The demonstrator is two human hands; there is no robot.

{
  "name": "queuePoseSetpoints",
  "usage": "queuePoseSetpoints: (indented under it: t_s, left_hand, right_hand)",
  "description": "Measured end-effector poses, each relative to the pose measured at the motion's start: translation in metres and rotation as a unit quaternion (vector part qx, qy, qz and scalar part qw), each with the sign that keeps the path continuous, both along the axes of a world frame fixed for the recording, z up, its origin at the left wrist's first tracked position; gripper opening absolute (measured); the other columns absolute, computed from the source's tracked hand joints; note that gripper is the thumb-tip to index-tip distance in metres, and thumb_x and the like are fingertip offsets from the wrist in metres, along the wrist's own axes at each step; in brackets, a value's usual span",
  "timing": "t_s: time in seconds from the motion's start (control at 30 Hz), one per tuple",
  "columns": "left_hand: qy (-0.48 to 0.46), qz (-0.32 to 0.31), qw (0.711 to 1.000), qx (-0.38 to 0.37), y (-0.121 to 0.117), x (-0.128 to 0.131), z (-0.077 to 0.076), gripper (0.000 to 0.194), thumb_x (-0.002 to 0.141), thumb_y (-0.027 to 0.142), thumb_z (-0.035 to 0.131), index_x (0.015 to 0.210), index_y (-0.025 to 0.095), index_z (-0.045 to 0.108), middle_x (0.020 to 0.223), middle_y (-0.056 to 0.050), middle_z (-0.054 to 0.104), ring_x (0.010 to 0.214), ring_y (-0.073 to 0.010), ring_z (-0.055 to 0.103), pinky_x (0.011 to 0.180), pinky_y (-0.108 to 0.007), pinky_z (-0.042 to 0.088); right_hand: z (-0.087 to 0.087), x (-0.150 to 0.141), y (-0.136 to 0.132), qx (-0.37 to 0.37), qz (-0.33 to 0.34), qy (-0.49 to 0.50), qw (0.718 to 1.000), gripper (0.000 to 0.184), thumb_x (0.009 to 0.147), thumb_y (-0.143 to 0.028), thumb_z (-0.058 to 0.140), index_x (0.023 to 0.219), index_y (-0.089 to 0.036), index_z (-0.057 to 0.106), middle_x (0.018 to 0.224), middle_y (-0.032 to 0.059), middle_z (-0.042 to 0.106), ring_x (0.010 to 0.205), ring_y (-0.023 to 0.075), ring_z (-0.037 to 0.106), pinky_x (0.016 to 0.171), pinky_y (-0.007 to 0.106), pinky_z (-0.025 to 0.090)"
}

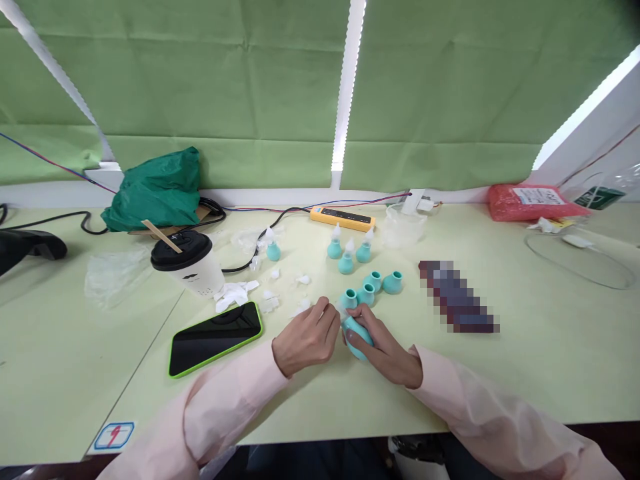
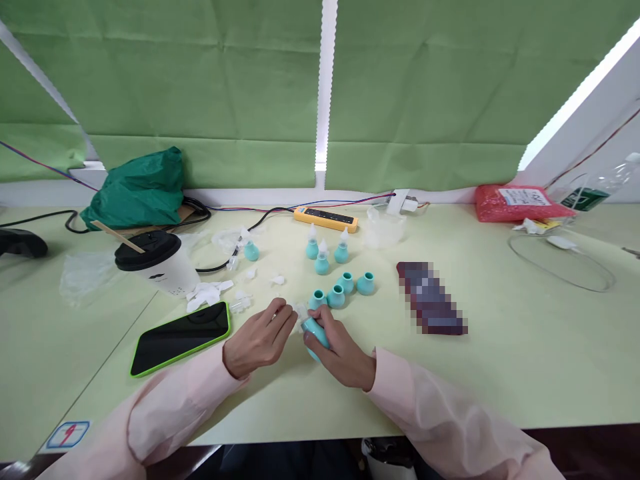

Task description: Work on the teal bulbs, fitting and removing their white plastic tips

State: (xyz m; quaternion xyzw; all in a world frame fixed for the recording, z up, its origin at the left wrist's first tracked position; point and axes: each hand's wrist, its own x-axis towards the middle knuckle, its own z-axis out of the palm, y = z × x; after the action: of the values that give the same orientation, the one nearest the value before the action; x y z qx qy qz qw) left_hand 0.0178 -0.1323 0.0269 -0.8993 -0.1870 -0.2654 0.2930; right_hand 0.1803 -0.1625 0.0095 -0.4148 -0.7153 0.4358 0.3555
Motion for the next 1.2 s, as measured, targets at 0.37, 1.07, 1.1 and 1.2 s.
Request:
queuePoseSetpoints:
  t_s: [0.37, 1.07, 1.1, 1.2]
  left_hand:
    - [-0.061, -0.043, 0.995, 0.069, 0.009, -0.001, -0.014, 0.005, 0.072, 0.007, 0.047, 0.074, 0.004, 0.051, 0.064, -0.01, 0.053, 0.065, -0.0187, 0.05, 0.054, -0.03, 0.041]
    - [-0.224, -0.07, 0.958, -0.163, 0.009, 0.0, -0.022, 0.011, 0.072, 0.007, 0.051, 0.078, 0.015, 0.053, 0.067, -0.003, 0.055, 0.065, -0.0117, 0.046, 0.049, -0.022, 0.04]
    - [-0.238, -0.08, 0.945, -0.21, 0.008, 0.0, -0.018, 0.01, 0.072, 0.008, 0.051, 0.078, 0.015, 0.053, 0.067, -0.003, 0.055, 0.065, -0.0113, 0.046, 0.051, -0.022, 0.041]
    - [-0.269, -0.109, 0.902, -0.32, 0.007, 0.001, -0.006, 0.008, 0.073, 0.01, 0.051, 0.077, 0.015, 0.054, 0.067, -0.003, 0.054, 0.064, -0.01, 0.046, 0.053, -0.021, 0.043]
  right_hand:
    - [-0.006, -0.006, -0.002, -0.148, -0.026, 0.195, 0.969, 0.014, 0.08, -0.032, 0.04, 0.084, -0.022, 0.032, 0.065, -0.0038, 0.042, 0.048, 0.0076, 0.039, 0.045, 0.022, 0.033]
    - [-0.011, -0.003, -0.001, -0.123, -0.047, 0.136, 0.982, 0.013, 0.081, -0.033, 0.039, 0.087, -0.022, 0.034, 0.069, -0.0034, 0.043, 0.053, 0.0079, 0.039, 0.05, 0.022, 0.034]
    - [-0.011, -0.002, -0.001, -0.096, -0.06, 0.109, 0.988, 0.013, 0.08, -0.032, 0.041, 0.087, -0.022, 0.035, 0.073, -0.0023, 0.043, 0.059, 0.0091, 0.041, 0.055, 0.024, 0.036]
    - [-0.009, 0.0, -0.002, -0.047, -0.074, 0.075, 0.993, 0.015, 0.079, -0.032, 0.044, 0.087, -0.021, 0.037, 0.078, -0.0003, 0.046, 0.069, 0.0118, 0.043, 0.065, 0.026, 0.036]
